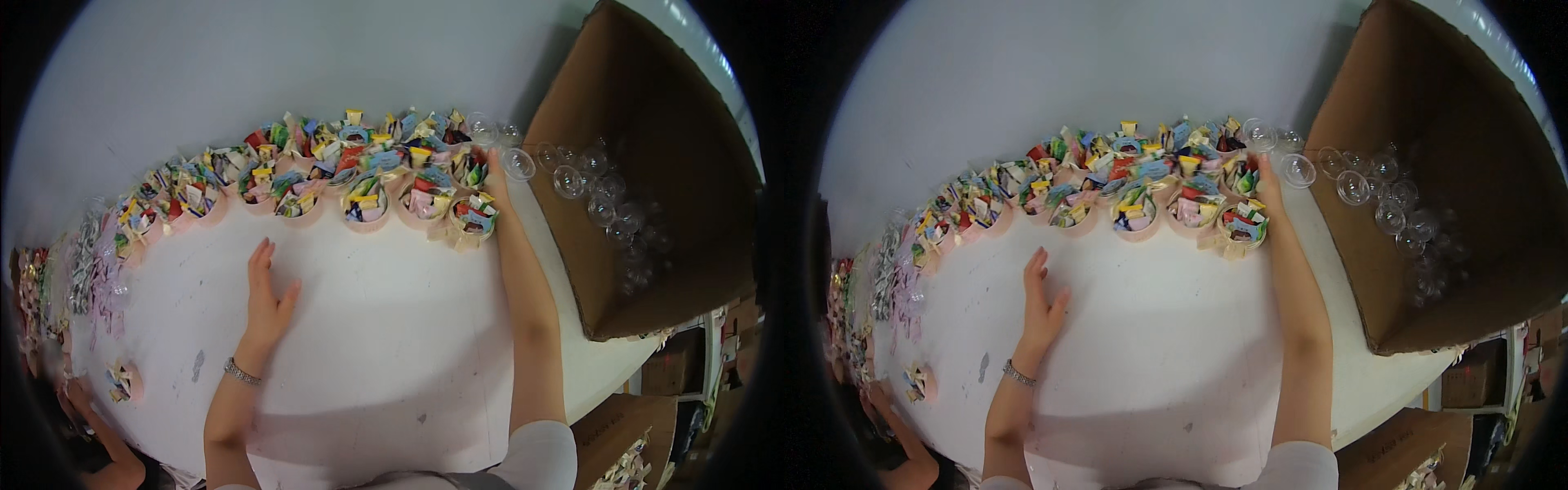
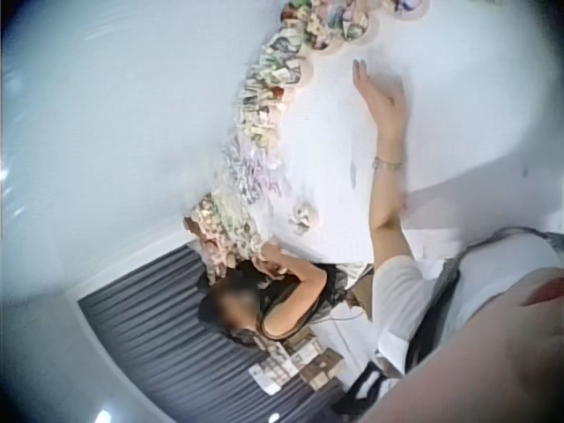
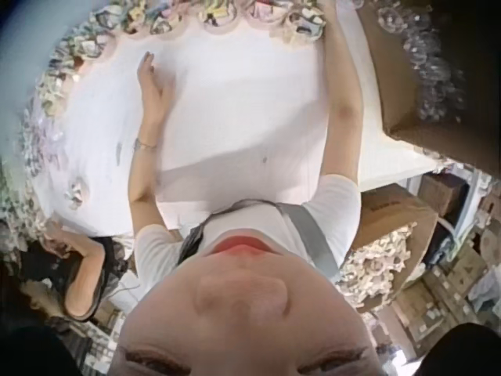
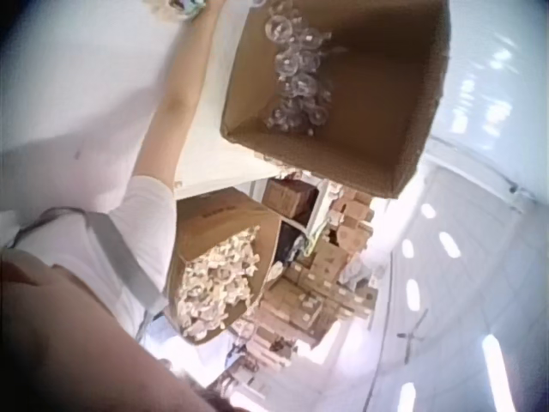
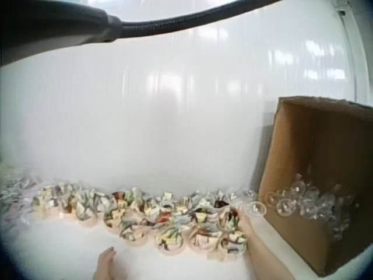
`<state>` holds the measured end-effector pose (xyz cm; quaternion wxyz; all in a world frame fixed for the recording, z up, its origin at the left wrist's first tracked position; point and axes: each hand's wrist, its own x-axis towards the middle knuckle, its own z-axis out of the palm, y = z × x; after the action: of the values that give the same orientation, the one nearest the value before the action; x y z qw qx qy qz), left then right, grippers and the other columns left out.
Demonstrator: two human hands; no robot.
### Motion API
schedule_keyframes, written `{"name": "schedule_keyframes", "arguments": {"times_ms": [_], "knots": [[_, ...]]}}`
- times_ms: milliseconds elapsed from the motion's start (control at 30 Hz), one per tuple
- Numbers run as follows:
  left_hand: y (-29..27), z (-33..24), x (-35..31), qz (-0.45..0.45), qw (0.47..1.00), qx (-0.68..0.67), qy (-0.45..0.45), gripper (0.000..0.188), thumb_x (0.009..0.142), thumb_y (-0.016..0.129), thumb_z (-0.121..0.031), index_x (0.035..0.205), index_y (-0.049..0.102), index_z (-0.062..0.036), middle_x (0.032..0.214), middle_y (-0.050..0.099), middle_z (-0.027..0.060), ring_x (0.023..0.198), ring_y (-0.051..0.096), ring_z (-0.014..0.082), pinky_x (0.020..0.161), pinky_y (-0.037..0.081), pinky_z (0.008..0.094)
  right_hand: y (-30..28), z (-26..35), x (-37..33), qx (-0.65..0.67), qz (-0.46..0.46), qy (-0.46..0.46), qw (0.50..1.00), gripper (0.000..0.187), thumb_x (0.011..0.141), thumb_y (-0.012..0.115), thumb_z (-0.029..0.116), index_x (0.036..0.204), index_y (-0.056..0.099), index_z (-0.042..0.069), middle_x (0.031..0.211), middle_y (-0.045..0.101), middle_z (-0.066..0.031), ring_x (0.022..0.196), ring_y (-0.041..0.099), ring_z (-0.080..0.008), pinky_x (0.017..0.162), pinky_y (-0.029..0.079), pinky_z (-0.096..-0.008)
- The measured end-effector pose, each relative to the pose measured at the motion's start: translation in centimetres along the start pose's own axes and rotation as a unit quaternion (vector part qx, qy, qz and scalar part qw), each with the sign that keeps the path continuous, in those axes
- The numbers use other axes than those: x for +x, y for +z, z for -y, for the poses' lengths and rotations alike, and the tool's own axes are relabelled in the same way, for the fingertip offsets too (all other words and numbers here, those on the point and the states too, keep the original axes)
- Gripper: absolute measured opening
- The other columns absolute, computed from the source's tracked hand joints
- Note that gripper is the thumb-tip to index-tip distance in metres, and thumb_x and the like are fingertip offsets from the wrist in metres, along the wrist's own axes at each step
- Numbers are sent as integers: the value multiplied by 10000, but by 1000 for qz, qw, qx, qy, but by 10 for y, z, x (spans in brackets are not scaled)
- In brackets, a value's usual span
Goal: The person assembles small gift baskets by filling clear plastic domes with colorful candies and tying ribbons around them. The person repeatedly picks up domes, fills them with candies, and secures ribbons, placing finished units on the table.
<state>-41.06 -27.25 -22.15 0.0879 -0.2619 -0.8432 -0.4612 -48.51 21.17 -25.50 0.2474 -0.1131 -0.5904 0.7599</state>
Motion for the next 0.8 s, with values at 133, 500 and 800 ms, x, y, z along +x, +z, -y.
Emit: {"name": "schedule_keyframes", "arguments": {"times_ms": [133,500,800], "knots": [[16,-1,8,-45,997,-52,-26,730,890,616,-186,1492,227,-47,1535,233,159,1415,256,312,1134,259,458,22,-12,-28,-36,74,58,995,718,1001,333,578,1395,466,-7,1284,548,-98,1167,521,-200,1043,376,-331],[19,-24,-42,-33,978,155,135,1056,751,751,-525,1491,183,-29,1559,81,258,1436,145,398,1148,167,519,26,-17,27,-220,-140,-79,962,508,997,410,411,1065,632,-41,1149,594,-233,1067,544,-358,954,406,-413],[113,-137,23,107,846,365,373,367,820,597,-225,1174,635,-133,1402,506,86,1234,497,285,1047,340,537,85,-33,69,-349,-168,-224,894,529,903,579,481,1087,649,-10,1165,594,-248,1055,578,-336,933,440,-392]]}}
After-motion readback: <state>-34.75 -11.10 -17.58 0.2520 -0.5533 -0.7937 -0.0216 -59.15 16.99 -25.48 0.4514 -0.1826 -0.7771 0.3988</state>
